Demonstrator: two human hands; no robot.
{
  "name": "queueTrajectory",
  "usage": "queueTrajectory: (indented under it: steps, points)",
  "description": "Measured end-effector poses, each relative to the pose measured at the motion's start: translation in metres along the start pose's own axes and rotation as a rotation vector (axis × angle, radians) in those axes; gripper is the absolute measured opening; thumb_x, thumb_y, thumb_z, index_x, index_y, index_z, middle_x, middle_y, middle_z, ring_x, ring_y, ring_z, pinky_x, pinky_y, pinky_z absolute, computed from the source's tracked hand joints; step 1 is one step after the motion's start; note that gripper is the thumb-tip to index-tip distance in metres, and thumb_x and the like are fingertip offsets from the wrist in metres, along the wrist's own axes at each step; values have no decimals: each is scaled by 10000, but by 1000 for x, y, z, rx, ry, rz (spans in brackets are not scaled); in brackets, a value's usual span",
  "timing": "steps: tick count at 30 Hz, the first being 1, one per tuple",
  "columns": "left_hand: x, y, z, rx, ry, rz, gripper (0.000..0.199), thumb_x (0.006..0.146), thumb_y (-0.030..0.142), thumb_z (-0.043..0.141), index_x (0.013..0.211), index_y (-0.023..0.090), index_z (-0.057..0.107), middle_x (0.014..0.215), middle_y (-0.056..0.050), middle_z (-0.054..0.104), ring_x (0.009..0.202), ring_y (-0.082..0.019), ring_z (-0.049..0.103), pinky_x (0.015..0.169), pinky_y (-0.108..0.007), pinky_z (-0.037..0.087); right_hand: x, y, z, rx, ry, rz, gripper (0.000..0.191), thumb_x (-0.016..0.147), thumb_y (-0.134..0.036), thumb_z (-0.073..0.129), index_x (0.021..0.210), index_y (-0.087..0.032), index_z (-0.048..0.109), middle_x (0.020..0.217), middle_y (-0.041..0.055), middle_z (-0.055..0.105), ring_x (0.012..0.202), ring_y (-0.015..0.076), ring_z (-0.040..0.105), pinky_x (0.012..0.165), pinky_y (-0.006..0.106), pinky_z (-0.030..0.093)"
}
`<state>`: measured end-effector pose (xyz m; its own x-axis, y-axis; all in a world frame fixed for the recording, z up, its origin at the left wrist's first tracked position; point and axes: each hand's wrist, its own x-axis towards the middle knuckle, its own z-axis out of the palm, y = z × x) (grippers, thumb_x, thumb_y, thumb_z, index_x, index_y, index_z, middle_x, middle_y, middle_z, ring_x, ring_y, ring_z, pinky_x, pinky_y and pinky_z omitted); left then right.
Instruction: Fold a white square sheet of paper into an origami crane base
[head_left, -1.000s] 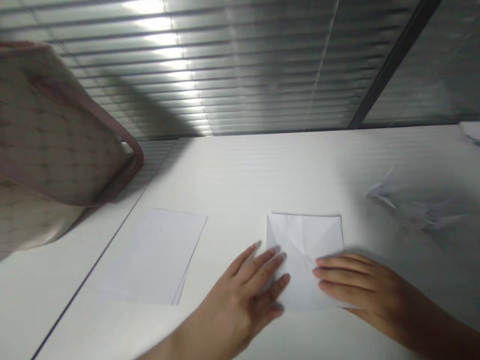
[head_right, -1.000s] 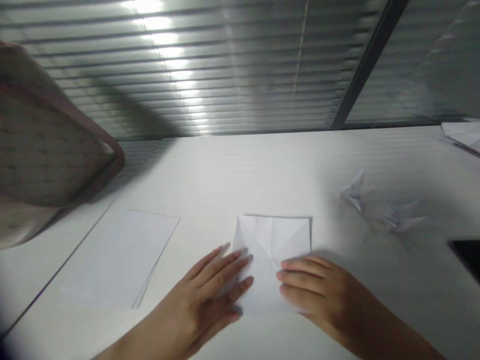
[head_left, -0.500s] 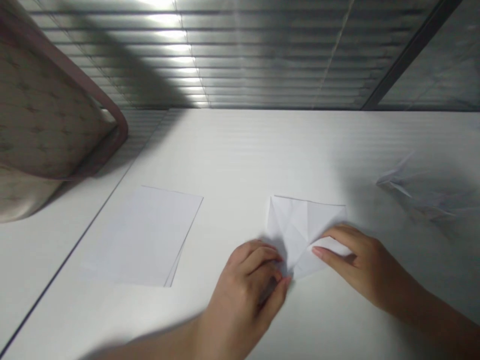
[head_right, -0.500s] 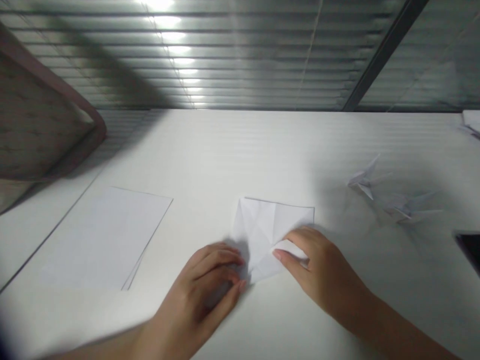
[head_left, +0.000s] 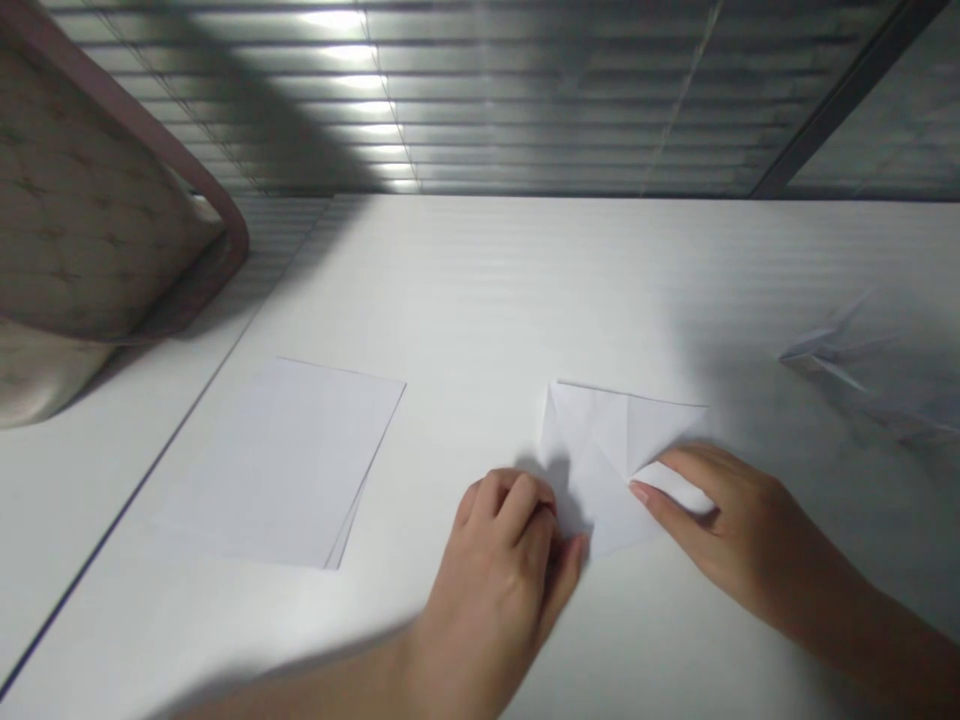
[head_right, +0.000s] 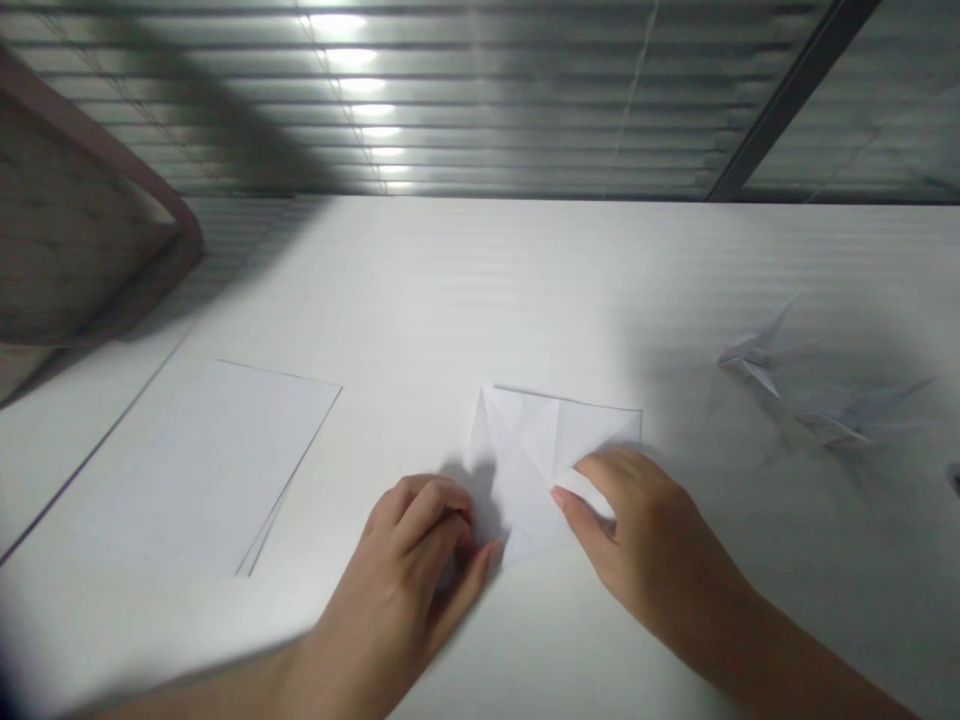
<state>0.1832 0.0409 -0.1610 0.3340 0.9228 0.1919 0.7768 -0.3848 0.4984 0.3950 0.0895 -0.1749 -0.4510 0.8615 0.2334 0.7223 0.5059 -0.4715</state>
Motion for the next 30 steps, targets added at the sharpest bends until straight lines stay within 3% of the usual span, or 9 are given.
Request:
queueTrajectory:
  steps: [16, 30]
  points:
    - [3, -4, 3, 33, -7, -4, 228, 862, 193, 597, 654, 160, 509, 843, -82, 548, 804, -239, 504, 676, -440, 498, 1, -4, 1, -1, 5, 15, 111, 891, -236, 506, 804, -181, 550, 680, 35, 590, 634, 194, 567, 615, 325, 428]
    - [5, -6, 4, 46, -24, -19, 273, 871, 188, 586, 614, 145, 507, 847, -105, 550, 809, -244, 484, 696, -451, 487, 3, -11, 2, -63, 29, -56, 152, 879, -152, 488, 734, -197, 471, 638, 7, 504, 619, 181, 490, 601, 306, 359]
